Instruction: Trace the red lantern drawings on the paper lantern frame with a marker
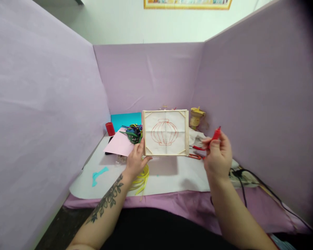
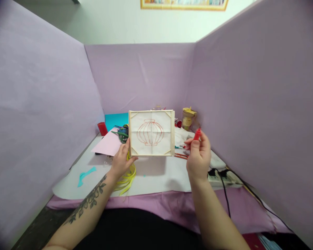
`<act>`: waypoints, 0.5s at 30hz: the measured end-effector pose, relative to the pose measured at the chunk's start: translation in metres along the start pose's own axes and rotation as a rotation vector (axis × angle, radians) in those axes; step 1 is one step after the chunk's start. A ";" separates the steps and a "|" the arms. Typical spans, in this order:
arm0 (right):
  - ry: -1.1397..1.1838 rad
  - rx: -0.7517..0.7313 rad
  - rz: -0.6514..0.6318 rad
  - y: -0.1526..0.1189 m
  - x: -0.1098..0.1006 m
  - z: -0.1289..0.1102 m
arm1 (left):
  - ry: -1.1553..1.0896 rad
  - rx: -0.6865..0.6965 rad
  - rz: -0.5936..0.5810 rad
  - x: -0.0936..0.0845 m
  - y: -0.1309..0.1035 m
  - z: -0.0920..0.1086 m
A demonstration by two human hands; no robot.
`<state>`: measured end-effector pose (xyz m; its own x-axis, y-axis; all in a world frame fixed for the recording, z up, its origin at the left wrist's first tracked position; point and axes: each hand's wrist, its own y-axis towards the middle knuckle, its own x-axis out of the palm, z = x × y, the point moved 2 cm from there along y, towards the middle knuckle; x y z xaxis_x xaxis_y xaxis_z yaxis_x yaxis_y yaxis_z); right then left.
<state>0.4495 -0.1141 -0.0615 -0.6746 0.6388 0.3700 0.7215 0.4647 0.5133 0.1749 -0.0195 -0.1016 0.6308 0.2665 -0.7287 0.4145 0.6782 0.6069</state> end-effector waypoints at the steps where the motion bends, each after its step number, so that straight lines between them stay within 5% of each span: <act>1: -0.008 -0.042 -0.013 0.000 -0.003 -0.007 | -0.008 -0.005 0.002 0.000 0.000 0.000; 7: -0.223 -0.217 -0.157 -0.006 -0.004 -0.018 | -0.028 -0.029 0.005 0.001 -0.002 0.000; 15: -0.217 -0.300 -0.394 0.021 0.049 -0.010 | -0.038 -0.002 0.027 0.003 -0.006 -0.003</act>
<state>0.4298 -0.0793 -0.0254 -0.8144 0.5784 -0.0475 0.3229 0.5196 0.7910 0.1725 -0.0204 -0.1085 0.6662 0.2585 -0.6995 0.3960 0.6722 0.6256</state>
